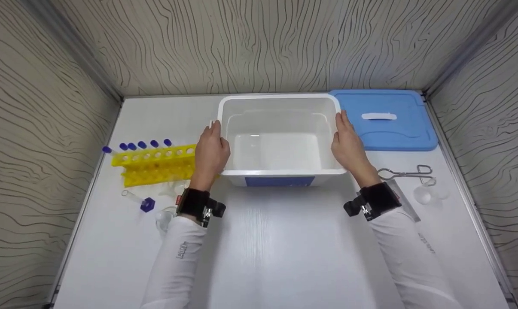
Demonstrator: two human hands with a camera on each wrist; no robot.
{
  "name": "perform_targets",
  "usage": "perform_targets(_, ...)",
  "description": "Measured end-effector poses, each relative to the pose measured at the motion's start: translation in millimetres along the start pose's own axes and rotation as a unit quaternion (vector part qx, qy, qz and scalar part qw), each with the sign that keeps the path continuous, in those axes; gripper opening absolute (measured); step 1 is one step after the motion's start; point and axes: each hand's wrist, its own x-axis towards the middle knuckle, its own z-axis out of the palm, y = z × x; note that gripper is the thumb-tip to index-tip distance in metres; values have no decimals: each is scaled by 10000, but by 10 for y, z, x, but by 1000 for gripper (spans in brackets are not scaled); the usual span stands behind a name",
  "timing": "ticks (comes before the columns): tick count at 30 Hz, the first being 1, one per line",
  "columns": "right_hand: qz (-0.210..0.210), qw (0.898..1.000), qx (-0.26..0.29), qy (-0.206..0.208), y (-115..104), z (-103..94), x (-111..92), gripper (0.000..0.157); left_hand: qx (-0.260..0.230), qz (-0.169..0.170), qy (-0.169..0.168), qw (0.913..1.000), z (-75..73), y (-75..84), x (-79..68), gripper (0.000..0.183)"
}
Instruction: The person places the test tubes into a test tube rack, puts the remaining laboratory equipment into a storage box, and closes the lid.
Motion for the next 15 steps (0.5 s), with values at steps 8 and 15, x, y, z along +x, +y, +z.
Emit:
perform_targets(8,-4,9999,47,92,14,-2,-50,57,38,-53,-4,10000,21,21,-63,52)
perform_targets(15,6,9996,217,158,24,-5,-95,57,1,-55,-14,10000,3,30,-117,52)
